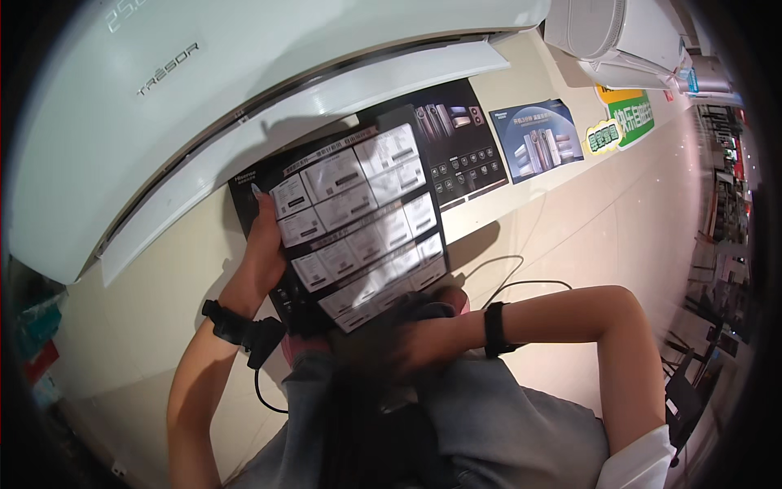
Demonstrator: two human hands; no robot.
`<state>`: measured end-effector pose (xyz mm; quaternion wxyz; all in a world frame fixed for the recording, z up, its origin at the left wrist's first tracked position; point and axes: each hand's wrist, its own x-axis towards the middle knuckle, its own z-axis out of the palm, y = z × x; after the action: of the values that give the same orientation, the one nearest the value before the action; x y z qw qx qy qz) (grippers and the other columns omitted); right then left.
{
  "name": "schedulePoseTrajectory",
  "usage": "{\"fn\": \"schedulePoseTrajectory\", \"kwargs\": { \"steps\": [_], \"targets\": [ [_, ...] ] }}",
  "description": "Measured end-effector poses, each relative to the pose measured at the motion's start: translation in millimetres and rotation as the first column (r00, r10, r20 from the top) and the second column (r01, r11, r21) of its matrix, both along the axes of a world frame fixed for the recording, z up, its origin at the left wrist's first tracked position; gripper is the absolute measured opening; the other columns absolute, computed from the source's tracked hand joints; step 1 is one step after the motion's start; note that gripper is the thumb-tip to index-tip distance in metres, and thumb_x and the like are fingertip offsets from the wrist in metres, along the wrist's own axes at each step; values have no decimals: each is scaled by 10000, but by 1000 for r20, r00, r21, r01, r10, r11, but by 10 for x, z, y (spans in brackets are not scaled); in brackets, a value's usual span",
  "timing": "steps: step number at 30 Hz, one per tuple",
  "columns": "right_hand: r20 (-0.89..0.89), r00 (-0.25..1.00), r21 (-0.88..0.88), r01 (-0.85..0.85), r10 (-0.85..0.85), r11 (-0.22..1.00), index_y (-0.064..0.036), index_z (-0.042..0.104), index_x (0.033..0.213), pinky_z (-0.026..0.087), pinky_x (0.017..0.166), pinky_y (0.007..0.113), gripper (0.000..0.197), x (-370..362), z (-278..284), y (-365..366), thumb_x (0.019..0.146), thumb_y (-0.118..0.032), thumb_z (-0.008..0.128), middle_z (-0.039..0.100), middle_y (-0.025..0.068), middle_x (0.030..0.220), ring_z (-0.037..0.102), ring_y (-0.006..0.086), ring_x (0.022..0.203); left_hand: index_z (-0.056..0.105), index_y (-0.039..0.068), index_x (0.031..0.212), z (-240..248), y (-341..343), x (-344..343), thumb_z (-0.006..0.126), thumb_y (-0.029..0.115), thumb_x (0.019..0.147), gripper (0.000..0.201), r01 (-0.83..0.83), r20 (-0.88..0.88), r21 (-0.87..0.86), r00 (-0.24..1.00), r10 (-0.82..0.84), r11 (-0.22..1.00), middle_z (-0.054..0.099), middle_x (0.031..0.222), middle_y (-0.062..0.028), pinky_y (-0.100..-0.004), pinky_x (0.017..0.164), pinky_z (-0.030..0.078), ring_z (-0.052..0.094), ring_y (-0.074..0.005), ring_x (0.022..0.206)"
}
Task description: The person wipes the surfaces of several brochures and a wall-mounted air conditioner unit using a dark cloth. They handle the brochures one at a time, wiping both sides, then stack them and wipe the appliance surface.
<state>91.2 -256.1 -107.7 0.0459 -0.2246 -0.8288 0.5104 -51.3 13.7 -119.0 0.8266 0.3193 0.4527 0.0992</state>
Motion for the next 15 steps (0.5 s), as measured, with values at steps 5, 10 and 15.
{"fn": "schedulePoseTrajectory", "kwargs": {
  "steps": [5, 10, 15],
  "targets": [
    [115, 829, -343, 551, -548, 761, -155, 600, 1290, 505, 908, 416, 476, 571, 310, 165, 843, -287, 695, 681, 125, 1129, 647, 324, 1027, 522, 62, 1308, 409, 224, 44, 296, 552, 1012, 616, 122, 129, 288, 978, -164, 950, 624, 1199, -99, -382, 960, 485, 607, -218, 1079],
    [212, 847, -454, 527, -488, 718, -112, 593, 1295, 510, 875, 368, 503, 1123, 497, 453, 823, -225, 727, 681, 139, 1147, 656, 301, 1041, 535, 136, 1010, 602, 617, 18, 466, 361, 1009, 235, -96, 615, 40, 787, 51, 995, 655, 877, -64, -424, 848, 485, 635, -203, 795],
    [167, 777, -365, 621, -607, 694, -95, 585, 1304, 472, 973, 350, 518, 1451, 1222, 1069, 819, -179, 743, 648, 120, 1212, 620, 261, 1119, 460, 98, 917, 721, 740, 356, 458, 178, 1027, 136, 22, 980, -18, 199, 13, 1000, 467, 607, 25, -346, 914, 406, 503, -102, 570]
  ]
}}
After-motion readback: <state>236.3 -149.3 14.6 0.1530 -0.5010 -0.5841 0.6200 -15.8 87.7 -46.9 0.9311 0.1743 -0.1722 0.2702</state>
